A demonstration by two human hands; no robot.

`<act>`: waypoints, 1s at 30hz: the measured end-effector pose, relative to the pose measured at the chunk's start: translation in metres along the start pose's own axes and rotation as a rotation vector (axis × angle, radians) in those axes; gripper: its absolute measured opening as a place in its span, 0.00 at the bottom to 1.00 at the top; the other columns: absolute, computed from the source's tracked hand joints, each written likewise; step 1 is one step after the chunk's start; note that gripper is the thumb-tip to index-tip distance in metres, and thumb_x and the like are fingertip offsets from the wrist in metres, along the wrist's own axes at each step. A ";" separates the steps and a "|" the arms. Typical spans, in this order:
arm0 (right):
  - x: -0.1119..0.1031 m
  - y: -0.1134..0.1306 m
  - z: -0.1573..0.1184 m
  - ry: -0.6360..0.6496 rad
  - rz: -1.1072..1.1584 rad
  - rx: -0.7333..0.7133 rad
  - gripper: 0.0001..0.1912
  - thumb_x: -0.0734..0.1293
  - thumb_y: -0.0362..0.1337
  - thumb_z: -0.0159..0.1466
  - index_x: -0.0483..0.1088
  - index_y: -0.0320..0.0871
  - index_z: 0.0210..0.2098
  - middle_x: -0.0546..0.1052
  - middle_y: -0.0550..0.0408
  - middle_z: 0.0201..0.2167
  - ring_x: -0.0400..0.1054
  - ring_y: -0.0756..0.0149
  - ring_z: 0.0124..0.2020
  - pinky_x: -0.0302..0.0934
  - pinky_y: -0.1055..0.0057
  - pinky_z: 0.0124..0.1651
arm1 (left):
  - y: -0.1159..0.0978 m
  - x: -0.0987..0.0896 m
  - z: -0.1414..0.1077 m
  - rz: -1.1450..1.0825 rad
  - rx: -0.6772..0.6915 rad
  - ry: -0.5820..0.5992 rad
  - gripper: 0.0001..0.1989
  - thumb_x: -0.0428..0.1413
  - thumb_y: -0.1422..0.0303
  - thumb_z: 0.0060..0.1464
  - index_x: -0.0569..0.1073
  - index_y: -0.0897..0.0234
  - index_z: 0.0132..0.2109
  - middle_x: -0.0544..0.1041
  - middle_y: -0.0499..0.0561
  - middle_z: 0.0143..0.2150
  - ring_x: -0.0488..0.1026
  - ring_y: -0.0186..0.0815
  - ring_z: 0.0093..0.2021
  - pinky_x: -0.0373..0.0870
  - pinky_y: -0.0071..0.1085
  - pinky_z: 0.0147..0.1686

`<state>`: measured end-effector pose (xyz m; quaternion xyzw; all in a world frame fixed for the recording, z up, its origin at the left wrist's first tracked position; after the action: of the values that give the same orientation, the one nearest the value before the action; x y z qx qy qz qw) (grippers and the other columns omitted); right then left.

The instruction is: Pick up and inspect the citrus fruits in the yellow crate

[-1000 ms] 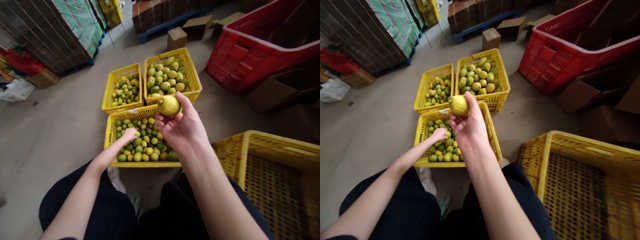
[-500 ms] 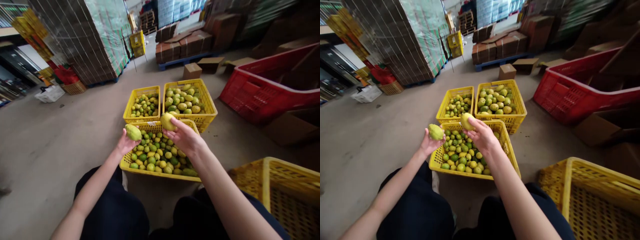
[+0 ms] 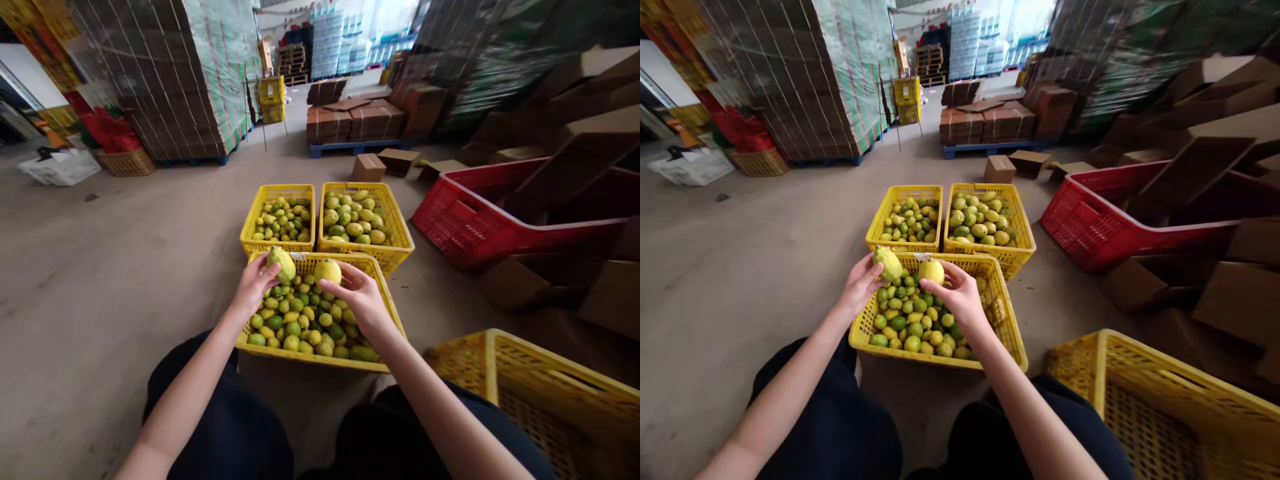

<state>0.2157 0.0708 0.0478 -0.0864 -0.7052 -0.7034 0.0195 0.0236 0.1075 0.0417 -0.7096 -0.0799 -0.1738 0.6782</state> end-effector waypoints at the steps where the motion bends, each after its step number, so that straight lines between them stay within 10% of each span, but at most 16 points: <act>1: 0.000 0.003 0.001 -0.012 -0.027 -0.047 0.25 0.76 0.41 0.43 0.72 0.44 0.41 0.77 0.53 0.40 0.70 0.58 0.41 0.66 0.62 0.44 | -0.005 0.001 -0.001 0.042 0.046 0.001 0.24 0.64 0.64 0.41 0.72 0.63 0.47 0.74 0.53 0.48 0.70 0.40 0.48 0.69 0.33 0.45; 17: 0.014 0.036 -0.013 0.001 -0.265 -0.416 0.22 0.72 0.37 0.50 0.68 0.48 0.45 0.72 0.54 0.45 0.66 0.60 0.48 0.64 0.64 0.49 | -0.035 0.020 -0.021 0.282 0.245 0.047 0.22 0.65 0.73 0.35 0.76 0.60 0.43 0.72 0.53 0.49 0.69 0.39 0.49 0.69 0.28 0.42; 30: 0.019 -0.015 -0.001 0.046 0.229 0.224 0.12 0.71 0.41 0.49 0.71 0.41 0.31 0.75 0.55 0.29 0.70 0.65 0.29 0.69 0.71 0.29 | 0.024 0.005 -0.013 -0.201 -0.218 -0.072 0.13 0.59 0.64 0.48 0.74 0.66 0.40 0.77 0.53 0.38 0.74 0.37 0.38 0.73 0.30 0.35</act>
<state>0.1946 0.0717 0.0361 -0.1472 -0.7641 -0.6155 0.1250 0.0349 0.0922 0.0214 -0.7733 -0.1553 -0.2227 0.5730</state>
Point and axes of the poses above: each hand's wrist, its own z-axis towards the middle knuckle, its own x-axis out of the palm, y = z × x, the point moved 10 cm from there along z, towards the middle knuckle
